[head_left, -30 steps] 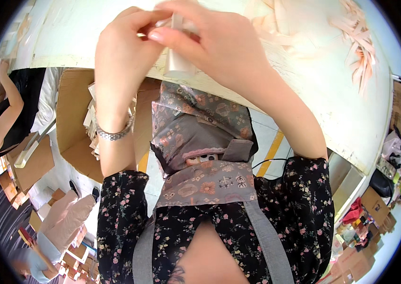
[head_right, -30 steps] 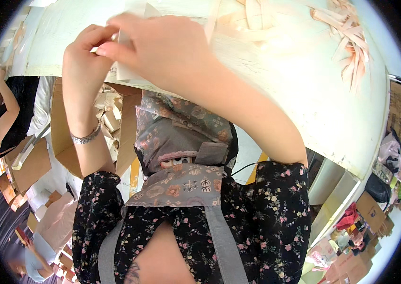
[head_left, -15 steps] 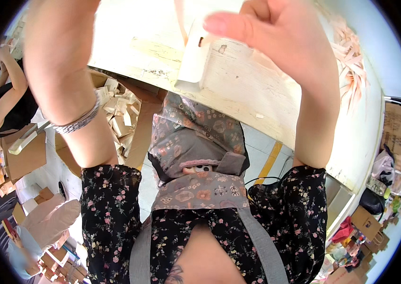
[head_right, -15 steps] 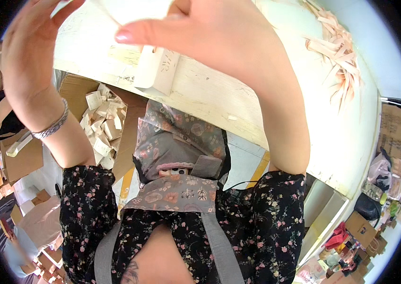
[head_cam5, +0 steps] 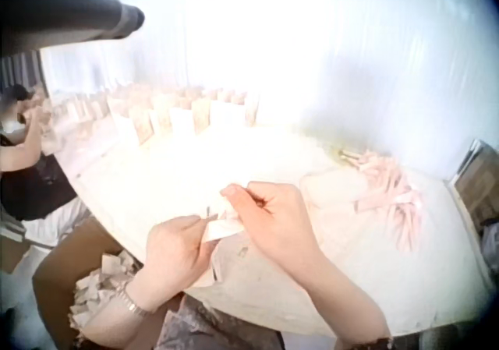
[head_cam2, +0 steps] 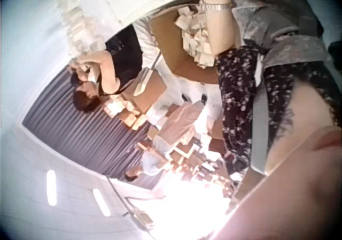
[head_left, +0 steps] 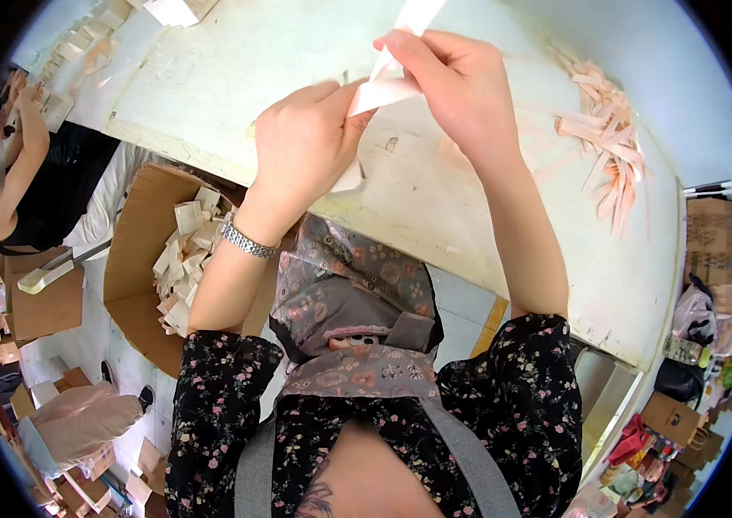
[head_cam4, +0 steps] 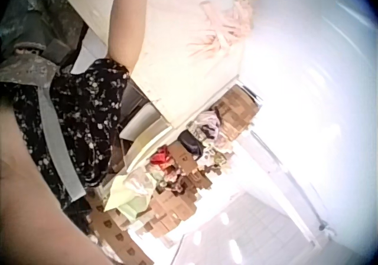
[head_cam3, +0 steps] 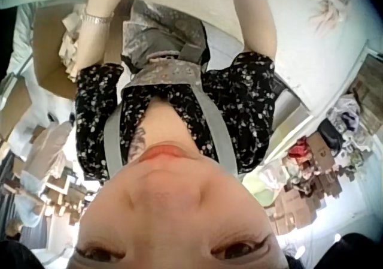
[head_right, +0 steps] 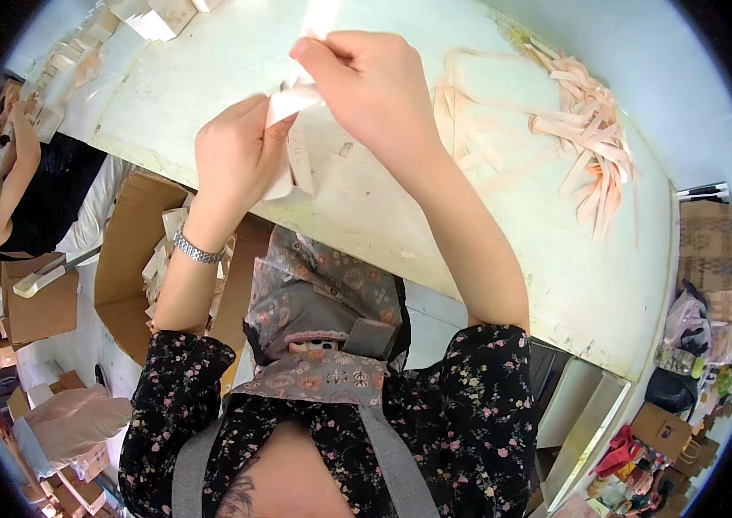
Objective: The person repeatedly ties pink ribbons around small white boxes labeled 'SWEET GIFT'. They thread the ribbon through slots, tie a bow, and place the finished box on the table. The process is repeated for multiple boxes throughout the clip.
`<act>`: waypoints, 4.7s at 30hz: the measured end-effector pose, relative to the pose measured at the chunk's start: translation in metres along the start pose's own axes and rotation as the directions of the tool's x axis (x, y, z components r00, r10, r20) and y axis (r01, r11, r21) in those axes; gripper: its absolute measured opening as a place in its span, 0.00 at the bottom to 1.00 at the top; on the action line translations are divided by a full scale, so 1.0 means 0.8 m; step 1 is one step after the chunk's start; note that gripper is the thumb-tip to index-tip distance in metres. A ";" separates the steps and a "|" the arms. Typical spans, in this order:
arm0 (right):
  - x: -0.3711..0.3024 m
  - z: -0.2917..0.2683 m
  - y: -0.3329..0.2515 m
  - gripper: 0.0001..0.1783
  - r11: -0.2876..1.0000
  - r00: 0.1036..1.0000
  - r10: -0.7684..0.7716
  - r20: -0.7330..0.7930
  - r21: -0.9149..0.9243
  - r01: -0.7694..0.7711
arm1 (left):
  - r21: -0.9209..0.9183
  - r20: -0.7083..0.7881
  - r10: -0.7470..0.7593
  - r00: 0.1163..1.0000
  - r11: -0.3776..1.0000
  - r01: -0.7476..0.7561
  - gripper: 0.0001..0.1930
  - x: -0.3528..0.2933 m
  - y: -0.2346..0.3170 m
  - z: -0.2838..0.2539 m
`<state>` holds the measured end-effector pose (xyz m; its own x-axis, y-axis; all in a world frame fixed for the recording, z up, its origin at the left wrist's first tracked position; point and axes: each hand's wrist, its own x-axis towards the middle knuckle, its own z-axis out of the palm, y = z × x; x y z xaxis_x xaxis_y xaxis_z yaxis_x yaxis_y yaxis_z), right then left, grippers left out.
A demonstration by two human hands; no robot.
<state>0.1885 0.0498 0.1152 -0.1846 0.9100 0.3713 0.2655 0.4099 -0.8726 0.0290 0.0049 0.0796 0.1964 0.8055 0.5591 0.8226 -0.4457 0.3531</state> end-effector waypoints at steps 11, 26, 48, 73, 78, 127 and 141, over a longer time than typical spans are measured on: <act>-0.009 -0.045 0.035 0.13 0.921 0.782 -0.274 0.561 0.388 0.044 | -0.616 0.308 0.173 0.935 0.786 0.058 0.07 -0.001 -0.015 -0.040; 0.003 0.018 0.015 0.03 0.884 0.855 -0.369 0.364 -0.146 0.444 | -0.155 -0.439 0.140 0.888 0.961 -0.228 0.11 -0.032 -0.034 0.005; -0.110 0.009 0.016 0.31 0.918 0.984 -0.179 -0.012 -0.361 0.162 | -0.882 0.213 -0.252 0.944 0.366 0.297 0.34 -0.035 -0.085 0.021; -0.130 0.029 0.038 0.08 0.695 0.882 -0.464 0.079 -0.586 0.418 | -0.550 0.422 0.352 0.835 0.832 -0.073 0.07 -0.009 -0.061 -0.024; -0.129 0.036 0.049 0.09 0.674 0.870 -0.491 0.055 -0.608 0.419 | -0.222 0.226 0.318 0.921 0.937 -0.270 0.07 -0.038 -0.031 -0.040; -0.092 0.066 0.030 0.11 0.495 0.676 -0.731 0.093 -0.609 0.619 | -0.188 -0.081 0.080 0.994 0.978 -0.094 0.06 -0.118 -0.003 -0.046; -0.097 0.055 0.053 0.09 0.947 0.962 -0.262 -0.072 0.174 0.271 | -0.840 0.150 -0.411 0.899 0.426 0.336 0.06 -0.104 0.007 0.005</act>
<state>0.1721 -0.0062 0.0353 -0.1787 0.7730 0.6087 0.0372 0.6236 -0.7809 0.0196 -0.0631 0.0321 -0.0815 0.9662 0.2445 -0.0315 -0.2477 0.9683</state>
